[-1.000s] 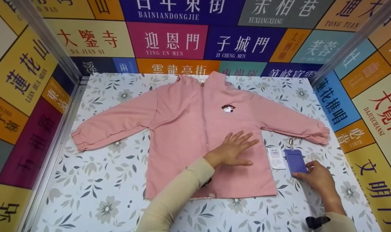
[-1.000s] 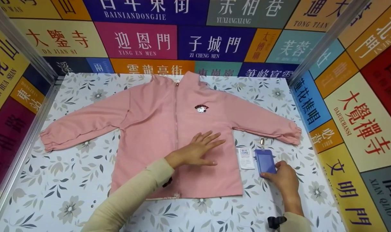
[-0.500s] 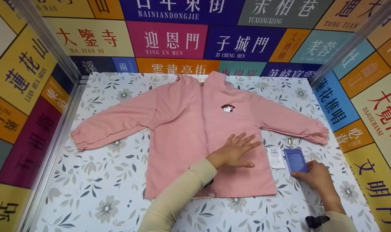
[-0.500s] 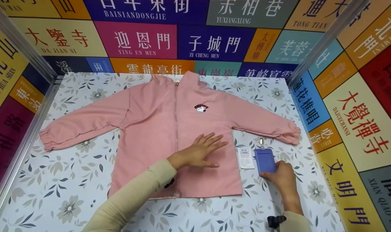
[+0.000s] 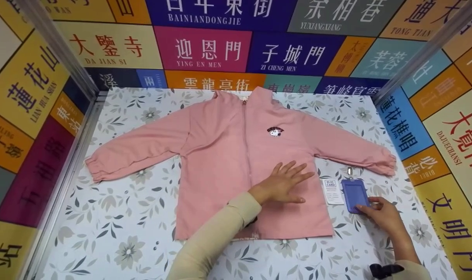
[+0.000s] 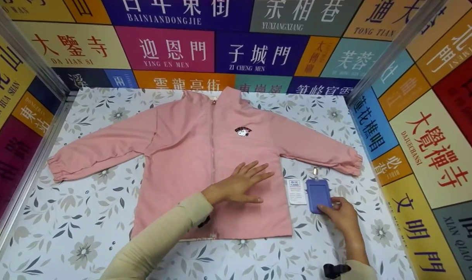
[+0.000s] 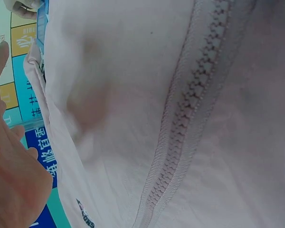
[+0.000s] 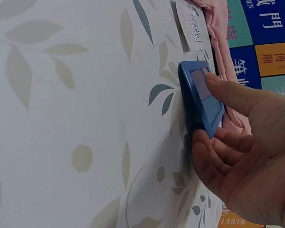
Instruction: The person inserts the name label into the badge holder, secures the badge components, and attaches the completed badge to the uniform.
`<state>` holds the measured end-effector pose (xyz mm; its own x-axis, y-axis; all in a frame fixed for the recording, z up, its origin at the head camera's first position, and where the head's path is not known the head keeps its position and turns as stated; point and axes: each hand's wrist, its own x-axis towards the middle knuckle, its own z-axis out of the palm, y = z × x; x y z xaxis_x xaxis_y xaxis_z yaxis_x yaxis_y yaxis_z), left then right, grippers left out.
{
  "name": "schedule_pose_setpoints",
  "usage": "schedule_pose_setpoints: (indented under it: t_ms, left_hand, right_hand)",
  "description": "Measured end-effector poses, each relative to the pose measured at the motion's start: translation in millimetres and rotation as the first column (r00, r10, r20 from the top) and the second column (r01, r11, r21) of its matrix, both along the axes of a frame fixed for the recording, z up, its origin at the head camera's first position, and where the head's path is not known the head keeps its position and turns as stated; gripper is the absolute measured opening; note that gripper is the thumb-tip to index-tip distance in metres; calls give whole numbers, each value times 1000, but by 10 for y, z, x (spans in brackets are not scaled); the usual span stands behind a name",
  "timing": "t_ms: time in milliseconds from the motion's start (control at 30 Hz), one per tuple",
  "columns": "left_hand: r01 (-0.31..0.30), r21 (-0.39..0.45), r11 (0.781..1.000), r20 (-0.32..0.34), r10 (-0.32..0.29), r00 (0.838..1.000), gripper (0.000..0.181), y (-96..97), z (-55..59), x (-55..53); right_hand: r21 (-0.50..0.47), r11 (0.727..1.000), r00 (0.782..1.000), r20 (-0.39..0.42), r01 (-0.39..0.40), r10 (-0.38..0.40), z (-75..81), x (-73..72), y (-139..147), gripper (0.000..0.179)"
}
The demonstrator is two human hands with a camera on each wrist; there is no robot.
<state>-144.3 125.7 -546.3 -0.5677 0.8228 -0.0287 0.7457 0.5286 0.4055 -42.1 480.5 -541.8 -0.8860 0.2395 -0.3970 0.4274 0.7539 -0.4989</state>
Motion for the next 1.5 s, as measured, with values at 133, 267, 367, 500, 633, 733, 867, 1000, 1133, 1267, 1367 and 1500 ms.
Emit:
schedule_pose_setpoints:
  t_ms: [133,267,367,500,633,733,867,1000,1133,1267,1367,1500]
  left_hand:
    - [1,-13,1000,-9,-1,1000,84,4,-6,7]
    - [3,-18,1000,-2,-3,1000,83,16,-8,20]
    - [6,-16,1000,1,-6,1000,83,28,-14,29]
    - [5,-17,1000,-1,-5,1000,83,35,-21,40]
    - [6,-10,1000,-1,-6,1000,83,34,-26,49]
    - [8,-4,1000,-1,-8,1000,82,27,-31,49]
    - [4,5,1000,8,-4,1000,81,-4,-13,25]
    - [-8,23,1000,23,7,1000,81,-60,32,-25]
    - [-26,41,999,40,24,999,81,-136,62,-79]
    - [-57,78,995,52,53,997,77,-239,64,-122]
    - [-106,121,987,55,100,993,70,-341,57,-154]
    - [-212,195,958,100,195,976,57,-512,54,-202]
  right_hand:
    - [-112,993,998,-50,35,-41,-33,26,25,56]
    - [-176,982,993,-84,66,-82,-58,49,29,41]
    - [-184,979,989,-97,88,-107,-74,63,30,40]
    - [-211,969,983,-104,127,-152,-99,86,33,41]
    - [-263,947,969,-114,184,-220,-116,119,32,42]
    - [-295,934,960,-129,203,-250,-112,137,36,41]
    - [-296,930,958,-117,218,-262,-72,149,37,41]
    - [-270,932,958,-87,241,-273,14,146,6,42]
    - [-289,932,952,-148,218,-269,124,110,-82,40]
    - [-356,920,933,-245,165,-262,192,44,-224,36]
    - [-401,907,923,-288,124,-254,198,-24,-380,34]
    - [-469,881,917,-316,70,-242,179,-131,-654,34]
